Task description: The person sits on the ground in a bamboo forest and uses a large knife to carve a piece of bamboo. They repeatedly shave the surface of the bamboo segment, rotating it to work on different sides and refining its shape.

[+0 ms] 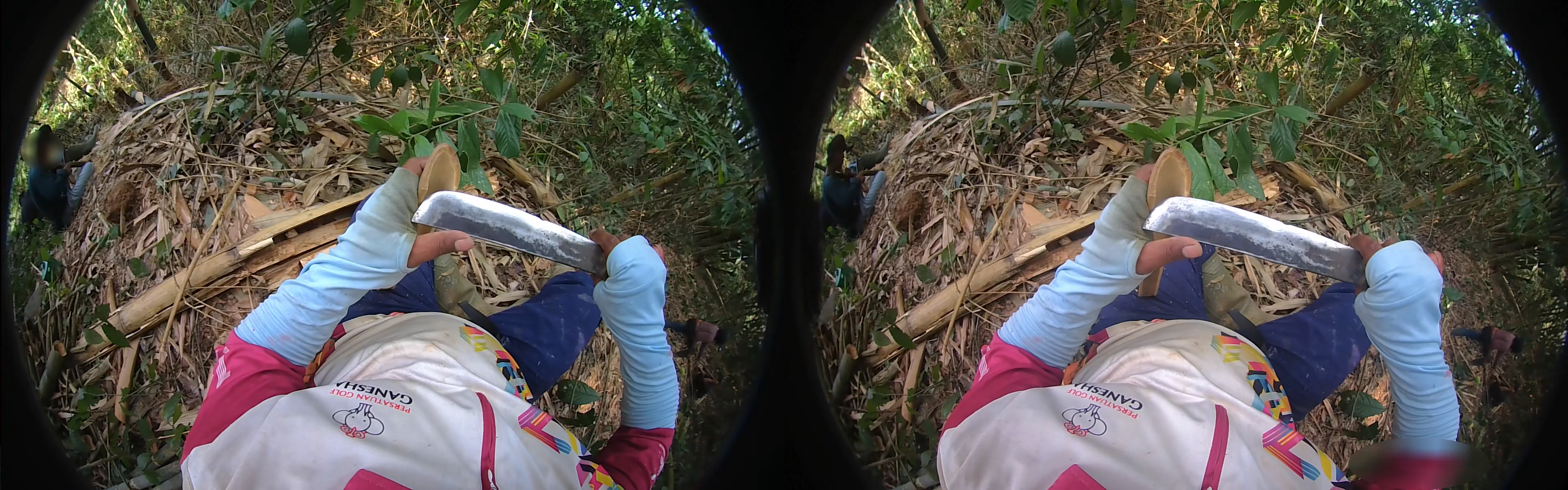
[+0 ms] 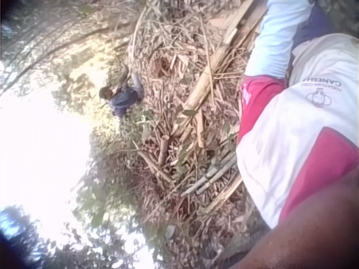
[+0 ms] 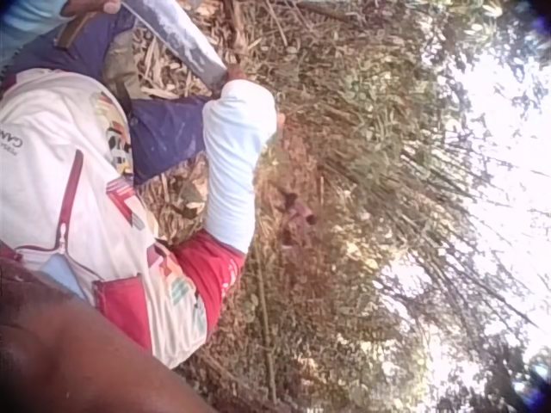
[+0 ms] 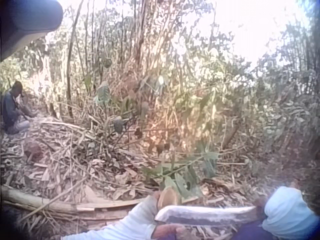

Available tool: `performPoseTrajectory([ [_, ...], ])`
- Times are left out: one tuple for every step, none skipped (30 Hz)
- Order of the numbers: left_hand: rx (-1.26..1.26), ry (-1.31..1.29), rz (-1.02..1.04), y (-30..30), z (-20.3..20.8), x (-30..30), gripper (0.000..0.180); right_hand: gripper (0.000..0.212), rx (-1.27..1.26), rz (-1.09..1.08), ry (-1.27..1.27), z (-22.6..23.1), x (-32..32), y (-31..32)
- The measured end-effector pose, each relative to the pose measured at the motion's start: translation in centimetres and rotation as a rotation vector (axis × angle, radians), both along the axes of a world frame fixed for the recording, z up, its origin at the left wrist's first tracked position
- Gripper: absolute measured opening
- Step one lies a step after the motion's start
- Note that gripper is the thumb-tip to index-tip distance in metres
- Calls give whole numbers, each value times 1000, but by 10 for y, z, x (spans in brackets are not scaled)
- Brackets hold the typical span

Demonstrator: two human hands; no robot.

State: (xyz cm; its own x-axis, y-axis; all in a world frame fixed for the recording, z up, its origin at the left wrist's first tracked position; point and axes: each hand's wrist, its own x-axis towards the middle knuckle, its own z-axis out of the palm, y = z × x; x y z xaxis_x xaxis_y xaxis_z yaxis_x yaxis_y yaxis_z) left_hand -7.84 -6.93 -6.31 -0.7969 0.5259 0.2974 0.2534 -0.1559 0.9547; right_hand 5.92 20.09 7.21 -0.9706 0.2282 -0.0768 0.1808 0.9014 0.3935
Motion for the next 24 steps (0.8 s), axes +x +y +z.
performPoseTrajectory([
  [-1, 3, 3, 0, 0, 0, 91, 47, -1, -3, 6, -1, 1, 1],
  [15, -22, -4, 0, 0, 1, 90, 47, 5, -11, 6, 0, 2, -1],
  [31, -48, -11, 0, 1, 2, 90, 46, 10, -18, 6, 2, 2, -4],
  [47, -75, -18, 0, 2, 2, 89, 46, 15, -25, 5, 3, 2, -6],
  [50, -81, -27, 0, 0, 2, 88, 46, 1, -32, 0, 0, 3, -2],
  [53, -86, -38, 0, -1, 2, 88, 46, -14, -41, -3, -5, 6, 5],
  [56, -90, -49, 0, -2, 1, 87, 46, -28, -50, -7, -7, 7, 8],
  [56, -101, -61, 0, -1, 1, 87, 46, -16, -76, -48, -5, 6, 8],
  [54, -111, -70, -1, 1, 1, 87, 46, -6, -98, -89, -3, 2, 7],
  [51, -121, -79, -1, 2, 2, 87, 46, 4, -120, -131, -2, -1, 6],
  [58, -127, -83, -2, 3, 2, 87, 45, -32, -157, -152, -6, -3, 12],
  [66, -134, -91, -1, 4, 3, 88, 44, -66, -197, -174, -12, -4, 20],
  [75, -141, -98, -1, 5, 3, 88, 43, -101, -237, -195, -15, -5, 24],
  [71, -107, -92, -1, 3, 3, 87, 43, -78, -231, -214, -15, -6, 25],
  [66, -74, -83, -1, 0, 3, 87, 42, -57, -223, -233, -12, -8, 22],
  [61, -40, -74, -1, -3, 3, 86, 42, -36, -214, -252, -11, -10, 20],
  [61, -19, -63, 0, -5, 4, 86, 41, -26, -187, -229, -10, -9, 19],
  [62, 1, -53, 1, -7, 4, 85, 39, -15, -161, -206, -11, -6, 19],
  [64, 21, -45, 3, -9, 4, 84, 38, -4, -137, -184, -10, -5, 17],
  [65, 30, -42, 4, -10, 4, 83, 36, -22, -160, -163, -6, -5, 11],
  [63, 37, -31, 5, -12, 5, 82, 34, -41, -175, -143, 2, -9, -2],
  [62, 46, -24, 5, -12, 5, 81, 33, -61, -193, -122, 7, -11, -9],
  [25, 86, -3, 5, -12, 4, 81, 32, -59, -180, -111, 8, -12, -9],
  [-10, 126, 11, 6, -12, 4, 80, 31, -56, -173, -99, 9, -12, -9],
])
